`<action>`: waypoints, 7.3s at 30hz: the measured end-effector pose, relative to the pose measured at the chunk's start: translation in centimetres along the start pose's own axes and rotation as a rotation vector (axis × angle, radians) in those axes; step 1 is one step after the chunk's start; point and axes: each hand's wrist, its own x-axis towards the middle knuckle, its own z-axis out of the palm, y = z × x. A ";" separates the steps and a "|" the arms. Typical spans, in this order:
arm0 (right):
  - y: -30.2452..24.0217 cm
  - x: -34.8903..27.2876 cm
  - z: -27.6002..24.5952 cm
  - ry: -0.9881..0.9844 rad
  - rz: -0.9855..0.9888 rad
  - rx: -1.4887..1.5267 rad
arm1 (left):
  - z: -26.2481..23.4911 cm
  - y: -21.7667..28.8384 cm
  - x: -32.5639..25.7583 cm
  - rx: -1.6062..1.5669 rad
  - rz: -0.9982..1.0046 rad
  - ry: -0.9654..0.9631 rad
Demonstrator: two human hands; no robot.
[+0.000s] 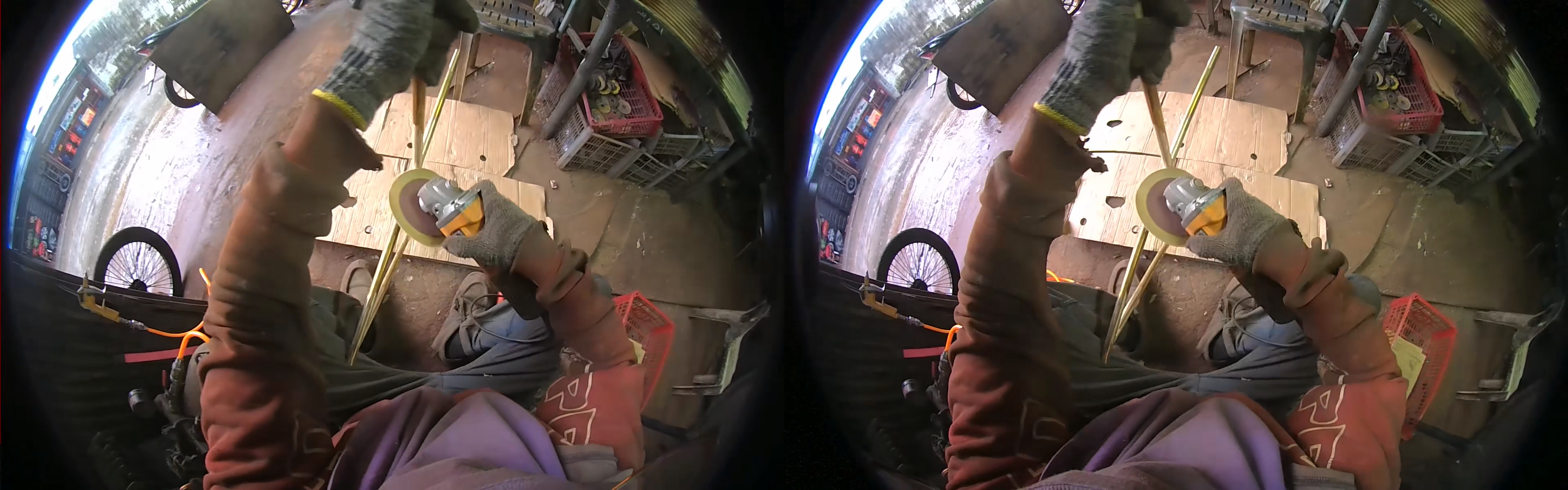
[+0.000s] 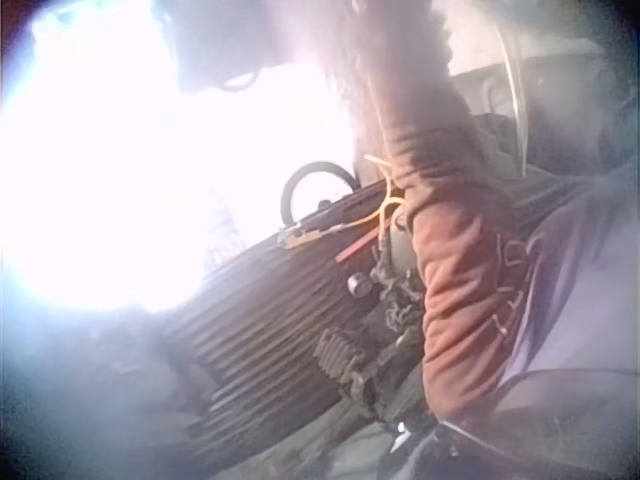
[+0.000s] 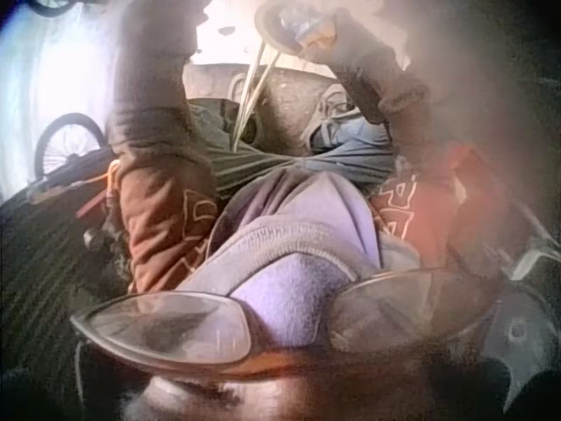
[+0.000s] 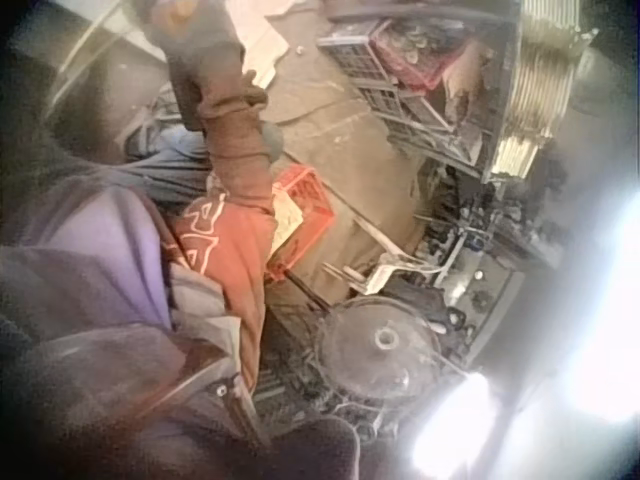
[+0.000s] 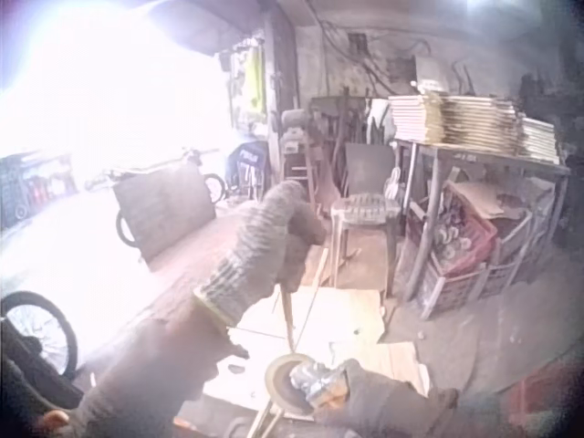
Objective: The person uses an angle grinder to grind and smooth the ends of brass rods, rotating each rod by hand against the rotating abrasive disc.
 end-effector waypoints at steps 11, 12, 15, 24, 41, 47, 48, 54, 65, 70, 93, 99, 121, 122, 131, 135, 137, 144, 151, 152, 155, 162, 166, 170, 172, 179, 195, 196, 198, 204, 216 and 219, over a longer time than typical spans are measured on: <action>-0.1 -0.7 -1.1 -0.016 0.082 -0.222 | 1.1 -2.2 1.3 -0.021 0.224 -0.166; 0.4 -0.4 -0.9 -0.006 0.066 -0.173 | 0.9 -2.2 1.2 -0.008 0.217 -0.138; 0.4 -0.3 -0.7 -0.029 0.023 -0.128 | 0.5 -2.0 1.3 0.016 0.212 -0.073; 0.0 0.9 -2.4 -0.002 0.060 -0.283 | -0.1 -0.8 1.4 0.034 0.104 -0.025; -5.4 -2.0 -2.5 -0.103 0.105 -0.500 | 3.7 -1.7 -3.0 0.052 0.381 -0.305; -5.4 -7.0 -0.8 -0.280 0.091 -0.654 | 4.3 -2.9 -2.8 0.254 0.577 -0.418; -5.6 -7.1 -0.8 -0.253 0.097 -0.697 | 4.7 -3.1 -2.8 0.186 0.615 -0.456; -6.8 -5.2 -1.7 -0.073 0.084 -0.881 | 6.2 -3.6 -3.5 0.000 0.603 -0.587; -6.3 -6.2 -0.9 -0.129 0.187 -0.891 | 7.0 -4.6 -4.3 -0.115 0.457 -0.669; -6.9 -6.9 -0.8 -0.224 0.171 -0.846 | 8.0 -4.1 -4.8 -0.178 0.421 -0.698; -6.2 -2.8 0.4 -0.198 0.215 -0.841 | 7.0 -2.9 -5.1 -0.226 0.279 -0.739; -7.6 -3.2 0.2 -0.200 0.236 -0.810 | 6.7 -3.2 -4.9 -0.198 0.366 -0.718; -4.6 -4.3 -0.4 -0.041 0.069 -0.537 | 0.8 -1.9 -5.9 0.056 0.336 -0.412; -4.1 -4.2 -0.5 -0.033 0.034 -0.492 | 0.4 -2.2 -5.7 0.004 0.367 -0.401; -2.6 -2.8 -0.3 -0.056 -0.026 -0.239 | -3.0 -0.7 -7.0 -0.127 0.176 -0.319; -0.8 -1.6 0.2 -0.055 -0.104 -0.134 | -4.6 1.3 -8.1 0.017 0.147 -0.192; -0.2 -0.9 0.7 -0.058 -0.058 -0.075 | -5.4 1.1 -7.9 0.003 0.153 -0.159; 3.5 1.6 1.0 -0.104 0.000 0.143 | -8.9 -1.8 -5.4 -0.189 0.498 -0.308; 2.3 1.4 0.7 -0.148 0.013 0.231 | -9.2 -4.6 -3.9 -0.446 0.694 -0.425; 2.3 1.3 0.6 -0.145 -0.008 0.203 | -9.6 -4.9 -3.5 -0.437 0.702 -0.470; 2.4 1.5 0.6 -0.129 -0.016 0.157 | -10.2 -5.0 -3.0 -0.420 0.680 -0.555; 1.7 0.6 0.5 -0.144 -0.061 0.132 | -9.9 -4.2 -2.9 -0.419 0.723 -0.584; 1.5 1.0 0.1 -0.143 -0.032 0.107 | -8.7 -4.6 -3.9 -0.547 0.630 -0.434; 1.5 0.9 0.4 -0.136 -0.052 0.038 | -9.7 -3.9 -3.5 -0.380 0.752 -0.478; 1.8 0.8 0.6 -0.156 -0.064 0.080 | -10.1 -3.9 -2.9 -0.294 0.818 -0.519; 1.0 0.9 1.1 -0.169 -0.011 0.188 | -9.7 -1.6 -5.0 -0.265 0.486 -0.290; -3.3 -1.1 -1.1 -0.093 0.070 -0.229 | -6.3 1.0 -8.2 -0.047 0.252 -0.233; -3.1 -1.2 -1.1 -0.120 0.068 -0.227 | -6.3 0.7 -8.0 -0.068 0.223 -0.241; -2.4 -1.5 -1.2 -0.171 0.070 -0.219 | -6.1 0.6 -7.5 -0.111 0.166 -0.259; -2.8 -0.6 -1.2 -0.110 -0.012 -0.306 | -6.4 -0.5 -7.3 -0.174 0.239 -0.319; -3.9 -0.7 -0.9 -0.146 -0.052 -0.278 | -6.2 -1.1 -6.5 -0.215 0.169 -0.298; -4.4 -1.1 -0.9 -0.165 0.004 -0.343 | -5.8 -0.3 -6.9 -0.218 0.160 -0.288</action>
